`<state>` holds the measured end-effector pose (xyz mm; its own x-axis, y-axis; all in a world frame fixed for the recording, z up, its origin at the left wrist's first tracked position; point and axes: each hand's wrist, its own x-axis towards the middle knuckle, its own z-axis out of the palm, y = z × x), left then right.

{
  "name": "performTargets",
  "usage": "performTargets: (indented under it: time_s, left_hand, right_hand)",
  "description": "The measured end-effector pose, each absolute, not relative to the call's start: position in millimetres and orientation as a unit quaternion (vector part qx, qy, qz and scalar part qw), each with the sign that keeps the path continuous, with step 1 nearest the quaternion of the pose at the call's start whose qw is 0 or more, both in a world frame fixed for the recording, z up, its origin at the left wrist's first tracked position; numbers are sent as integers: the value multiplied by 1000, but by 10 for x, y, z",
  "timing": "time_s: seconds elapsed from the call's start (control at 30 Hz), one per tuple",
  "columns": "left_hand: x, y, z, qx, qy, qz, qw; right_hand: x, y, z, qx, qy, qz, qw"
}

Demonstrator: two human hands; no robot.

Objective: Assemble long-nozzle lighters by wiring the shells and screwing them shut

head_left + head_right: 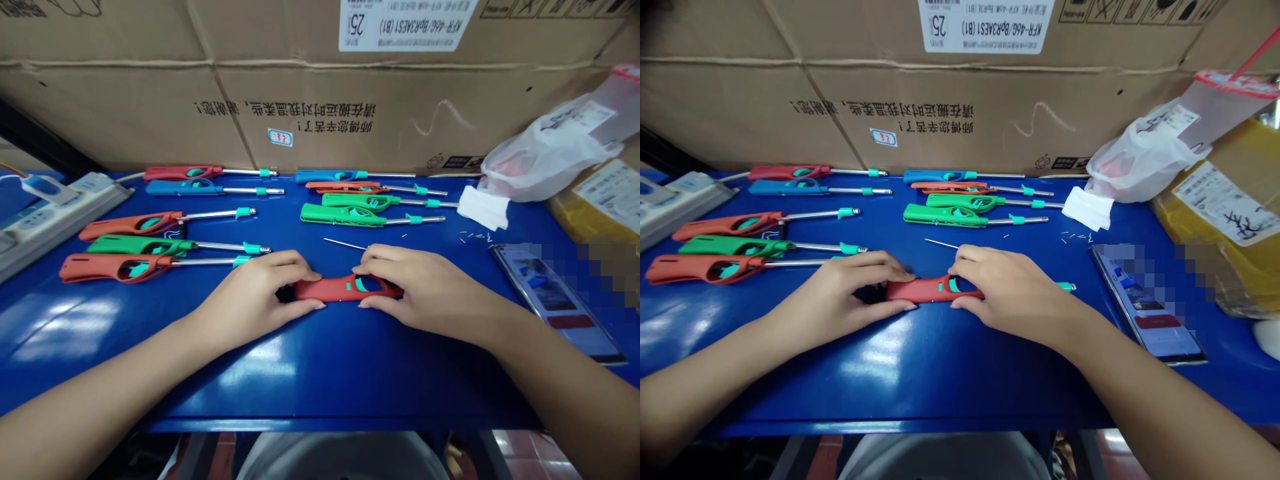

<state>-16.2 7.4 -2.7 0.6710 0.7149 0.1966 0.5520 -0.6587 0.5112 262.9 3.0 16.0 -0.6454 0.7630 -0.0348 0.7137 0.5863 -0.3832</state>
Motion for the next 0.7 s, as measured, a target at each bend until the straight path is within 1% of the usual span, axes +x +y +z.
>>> performTargets:
  time_s: [0.07,0.23,0.3,0.4,0.5,0.6,0.7]
  left_hand:
    - [-146,47,-24,901,355,183,170]
    - [-89,-52,-8,939,307,138,-65]
    - [-74,-72,-10,941,287,137,-110]
    - [-73,-62,-20,943,276,140,-119]
    - [-89,-35,-31,944,275,149,-106]
    - [-102,-21,-35,944,272,170,-81]
    - [-105,-23,-34,942,274,189,-35]
  right_hand:
    - [2620,21,160,-420,-888,177,64]
    - [2620,41,145,-384,-913,129,43]
    - [2624,52,144,-372,-922,104,36]
    - [2632,52,149,-357,-930,80,32]
    - [2638,39,152,-337,-938,63,49]
    - [2636,32,146,-314,-946,49,70]
    - [2632,29,136,-309,-946,52,79]
